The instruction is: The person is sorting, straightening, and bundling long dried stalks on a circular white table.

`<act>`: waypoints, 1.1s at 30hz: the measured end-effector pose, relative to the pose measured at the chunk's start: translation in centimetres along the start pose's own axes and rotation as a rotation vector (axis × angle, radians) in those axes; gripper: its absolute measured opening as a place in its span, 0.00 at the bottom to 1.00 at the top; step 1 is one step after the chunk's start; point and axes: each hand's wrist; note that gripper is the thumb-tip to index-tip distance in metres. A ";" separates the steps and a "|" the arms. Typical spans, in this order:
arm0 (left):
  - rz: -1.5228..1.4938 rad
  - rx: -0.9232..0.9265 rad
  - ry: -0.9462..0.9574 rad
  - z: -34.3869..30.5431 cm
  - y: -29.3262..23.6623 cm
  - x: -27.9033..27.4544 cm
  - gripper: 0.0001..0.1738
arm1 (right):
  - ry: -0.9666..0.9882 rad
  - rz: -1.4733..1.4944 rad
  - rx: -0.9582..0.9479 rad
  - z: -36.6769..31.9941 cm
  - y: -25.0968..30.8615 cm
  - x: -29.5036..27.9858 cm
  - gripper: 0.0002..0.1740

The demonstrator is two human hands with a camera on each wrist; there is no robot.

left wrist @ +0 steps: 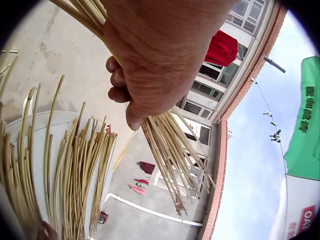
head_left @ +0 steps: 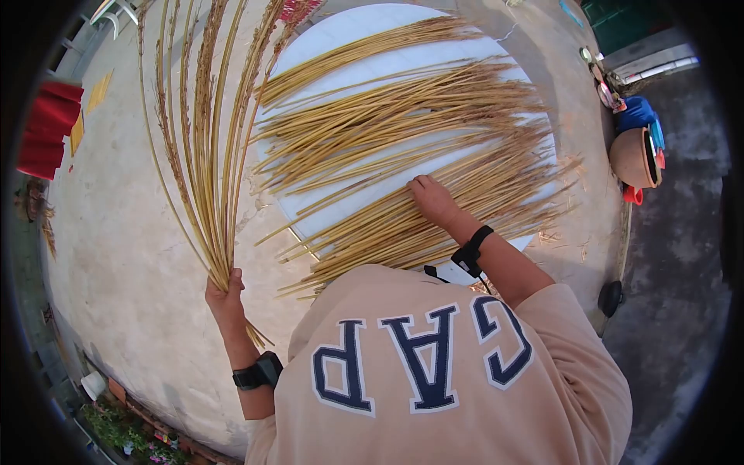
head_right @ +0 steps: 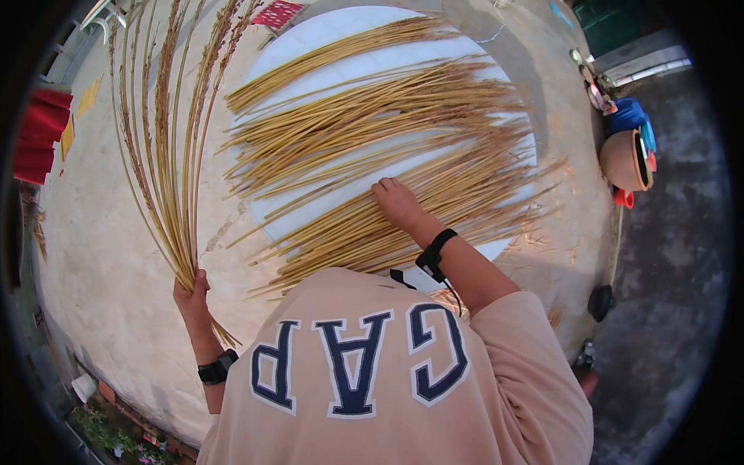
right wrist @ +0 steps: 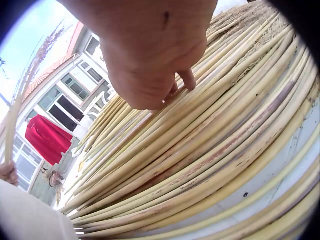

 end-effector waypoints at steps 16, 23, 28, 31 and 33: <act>-0.033 0.007 0.021 1.3 -0.6 1.5 0.07 | -0.179 -0.036 0.128 4.1 -1.0 0.2 0.16; -0.057 0.031 0.049 1.4 -1.0 2.0 0.10 | 0.050 -0.236 0.168 6.6 -1.5 0.0 0.14; -0.030 0.033 0.066 1.3 -0.4 2.0 0.11 | -0.095 -0.183 0.176 6.2 -2.2 0.9 0.12; -0.015 0.044 0.068 1.5 -0.4 2.2 0.11 | -0.065 -0.198 0.157 6.2 -2.6 0.7 0.14; -0.015 0.051 0.071 1.6 -0.4 2.4 0.11 | -0.102 -0.251 0.124 6.0 -2.2 0.1 0.15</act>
Point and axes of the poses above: each hand's wrist, its own z-axis towards the middle knuckle, its own x-axis out of the palm, y = z × x, and after that the axes turned 5 degrees about z, right-handed
